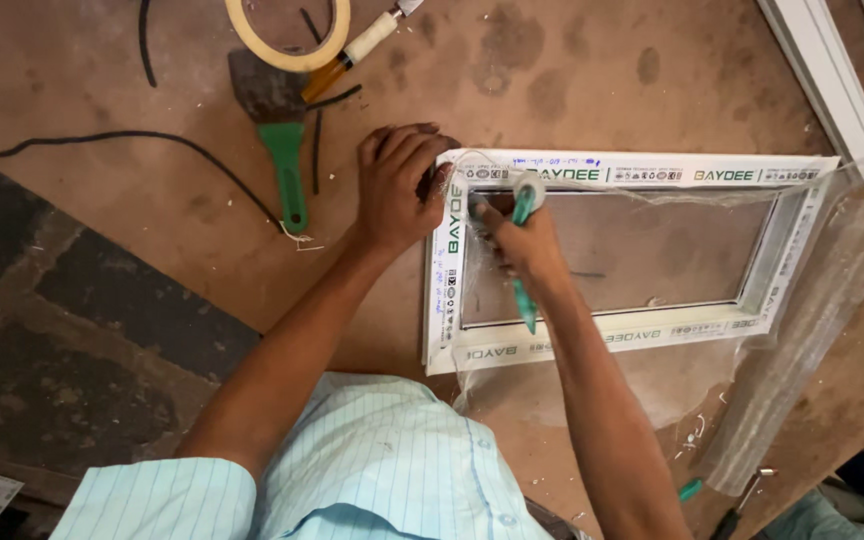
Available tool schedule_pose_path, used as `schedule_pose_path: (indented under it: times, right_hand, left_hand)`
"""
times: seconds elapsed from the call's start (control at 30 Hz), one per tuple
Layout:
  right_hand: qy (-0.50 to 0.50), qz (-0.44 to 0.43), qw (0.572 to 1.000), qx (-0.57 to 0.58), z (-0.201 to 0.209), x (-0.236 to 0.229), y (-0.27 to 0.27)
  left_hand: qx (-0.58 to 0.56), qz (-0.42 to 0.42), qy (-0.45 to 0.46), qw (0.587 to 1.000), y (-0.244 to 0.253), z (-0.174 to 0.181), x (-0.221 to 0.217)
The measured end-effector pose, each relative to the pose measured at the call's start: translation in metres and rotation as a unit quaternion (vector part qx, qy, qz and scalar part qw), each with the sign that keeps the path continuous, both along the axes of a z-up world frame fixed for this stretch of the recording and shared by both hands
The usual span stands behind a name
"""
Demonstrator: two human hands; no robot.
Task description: The person assembles a window screen by securing mesh to a white frame. They use a roller tool to press the mesh into the frame groove and pliers to trim excess material, repeating the process along each side of the frame.
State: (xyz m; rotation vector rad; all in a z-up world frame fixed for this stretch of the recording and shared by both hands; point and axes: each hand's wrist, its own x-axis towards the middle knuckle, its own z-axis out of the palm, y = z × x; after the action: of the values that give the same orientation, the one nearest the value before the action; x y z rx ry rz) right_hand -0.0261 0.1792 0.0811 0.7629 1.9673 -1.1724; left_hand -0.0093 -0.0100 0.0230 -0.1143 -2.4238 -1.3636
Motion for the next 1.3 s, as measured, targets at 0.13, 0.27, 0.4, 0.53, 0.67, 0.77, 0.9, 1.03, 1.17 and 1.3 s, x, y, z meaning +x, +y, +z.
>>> schedule_pose_path:
  times: [0.13,0.27,0.4,0.53,0.67,0.77,0.9,1.03,1.17,1.3]
  right_hand:
    - [0.028,0.010,1.000,-0.008,0.002,0.007,-0.004]
    - [0.042,0.034,0.996,-0.066,0.025,0.012,-0.013]
    - [-0.054,0.022,0.998,-0.020,0.037,0.019,-0.021]
    - [-0.053,0.038,0.998,-0.008,0.029,0.014,-0.015]
    - [-0.044,0.069,0.996,0.029,0.032,0.000,-0.022]
    - [-0.022,0.078,0.994,0.073,0.034,0.001,-0.032]
    - [-0.001,0.011,1.000,0.014,0.024,0.006,-0.025]
    - [-0.008,0.022,0.998,0.055,0.006,-0.003,-0.015]
    - [0.050,0.003,0.999,0.017,-0.004,0.025,-0.013]
    - [0.128,0.054,0.989,-0.053,0.016,0.022,-0.008]
  left_hand:
    - [0.003,0.000,-0.020,1.000,0.002,-0.005,0.003]
    - [0.008,-0.021,-0.005,1.000,-0.001,0.002,0.003]
    - [0.017,-0.046,-0.010,0.999,-0.009,-0.002,0.007]
    - [0.020,-0.059,-0.043,0.997,0.000,-0.012,0.015]
    - [0.032,-0.095,-0.063,0.993,-0.005,-0.011,0.004]
    - [0.040,-0.093,-0.066,0.993,-0.009,-0.012,0.004]
    - [0.024,-0.109,-0.092,0.989,-0.001,-0.013,0.010]
    - [0.036,-0.107,-0.082,0.990,-0.002,-0.014,-0.002]
    - [0.045,-0.101,-0.097,0.989,-0.004,-0.019,0.018]
    - [0.043,-0.092,-0.043,0.994,-0.001,-0.013,-0.007]
